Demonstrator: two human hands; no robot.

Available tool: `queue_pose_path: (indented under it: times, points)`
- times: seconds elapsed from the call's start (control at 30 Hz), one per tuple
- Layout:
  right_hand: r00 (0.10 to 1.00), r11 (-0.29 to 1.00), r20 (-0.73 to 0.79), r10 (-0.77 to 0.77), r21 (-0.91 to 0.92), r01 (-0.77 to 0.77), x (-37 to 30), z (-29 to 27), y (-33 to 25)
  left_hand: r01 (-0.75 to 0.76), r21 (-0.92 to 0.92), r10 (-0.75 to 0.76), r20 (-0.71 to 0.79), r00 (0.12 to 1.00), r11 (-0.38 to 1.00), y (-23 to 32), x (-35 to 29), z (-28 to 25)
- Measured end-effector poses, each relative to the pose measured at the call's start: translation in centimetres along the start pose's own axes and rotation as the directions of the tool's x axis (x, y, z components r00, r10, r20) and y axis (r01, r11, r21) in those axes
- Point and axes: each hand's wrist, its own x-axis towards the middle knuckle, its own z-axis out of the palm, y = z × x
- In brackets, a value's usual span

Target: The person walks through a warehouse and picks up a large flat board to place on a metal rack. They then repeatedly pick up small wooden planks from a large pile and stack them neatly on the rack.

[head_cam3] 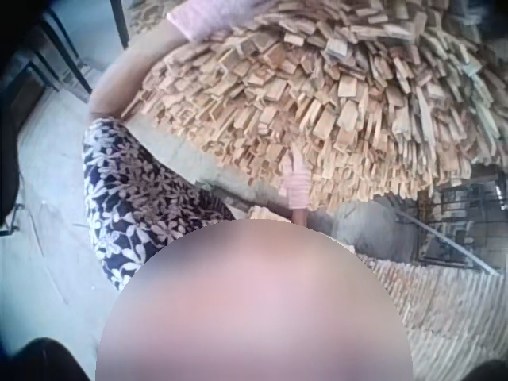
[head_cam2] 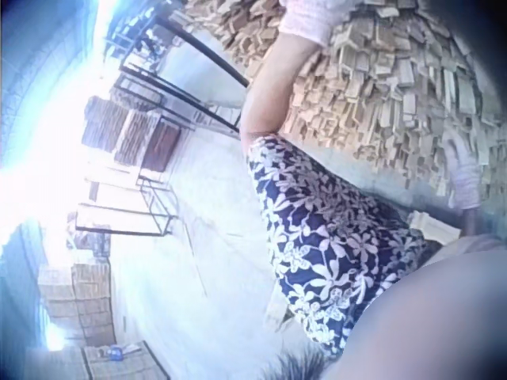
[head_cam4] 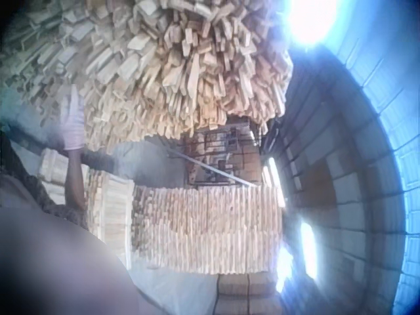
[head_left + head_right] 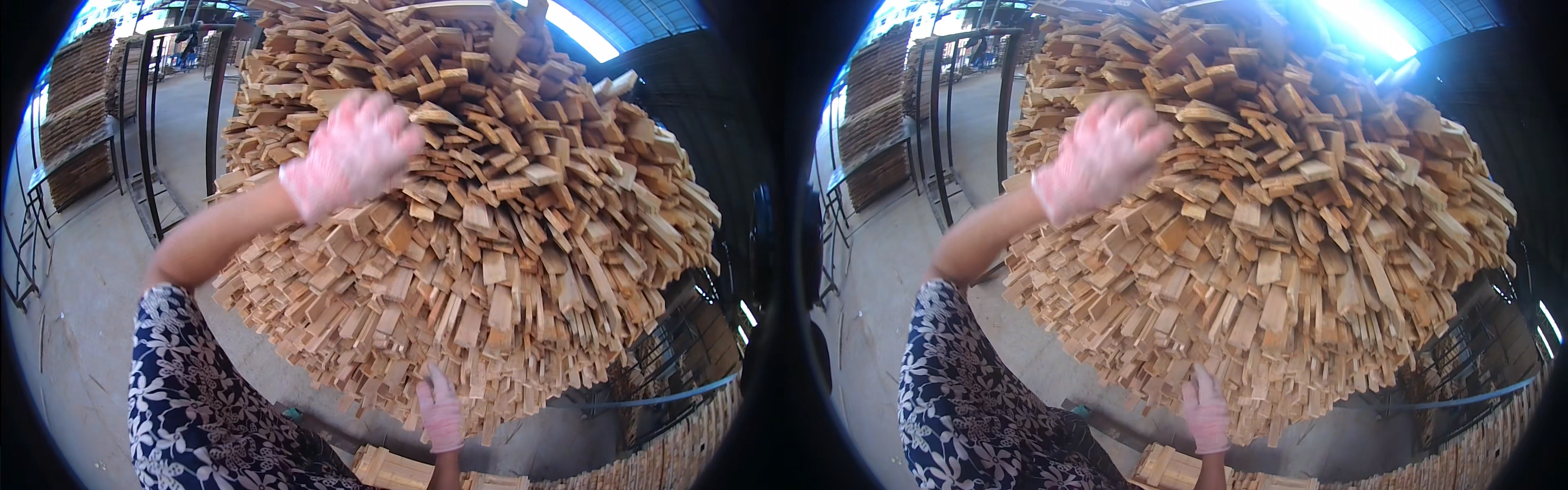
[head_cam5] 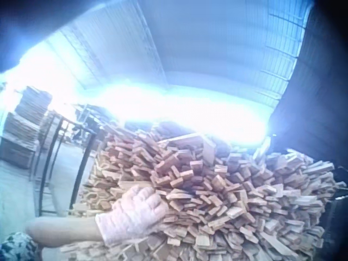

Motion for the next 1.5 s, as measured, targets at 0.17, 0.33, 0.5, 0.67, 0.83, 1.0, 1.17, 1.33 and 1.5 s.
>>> queue_pose_path:
  times: [0.17,0.33,0.5,0.67,0.83,1.0,1.17,1.33,1.5]
  points:
    - [0.915,0.899,-0.133,-0.381,0.179,0.4,14.4,-0.1,-8.4,0.456,0.108,-0.31,0.864,0.397,0.883,-11.5,6.6,3.5]
    - [0.934,0.665,-0.271,-0.234,0.656,0.357,28.4,-3.5,-16.8,0.047,0.103,-0.112,0.938,0.327,0.994,-11.2,7.4,8.4]
    - [0.387,0.594,-0.544,-0.744,-0.275,0.756,35.6,-11.6,-24.5,0.065,0.09,-0.11,0.882,0.459,0.994,-10.3,7.2,6.9]
    - [0.337,0.192,-0.165,-0.927,-0.98,0.05,43.0,-17.8,-33.2,0.156,0.004,-0.079,0.874,0.48,0.988,-10.8,5.6,8.4]
    - [0.779,0.359,-0.161,-0.606,-0.929,0.088,49.5,-19.8,-36.7,0.227,-0.04,-0.091,0.838,0.538,0.973,-10.6,5.4,5.9]
    - [0.757,0.275,-0.068,-0.65,-0.95,0.15,50.8,-21.1,-36.0,0.268,-0.042,-0.124,0.809,0.575,0.963,-10.7,4.6,6.6]
    - [0.746,0.116,-0.026,-0.666,-0.991,0.069,49.2,-23.2,-38.1,0.32,-0.043,-0.191,0.724,0.663,0.946,-9.9,4.6,8.3]
    - [0.678,0.018,0.108,-0.728,-0.984,0.175,37.6,-23.5,-43.8,0.328,-0.023,-0.211,0.724,0.656,0.944,-10.8,3.9,6.2]
    - [0.611,0.003,0.135,-0.78,-0.976,0.219,29.5,-29.4,-36.5,0.279,0.036,-0.208,0.759,0.617,0.96,-10.4,4.3,6.4]
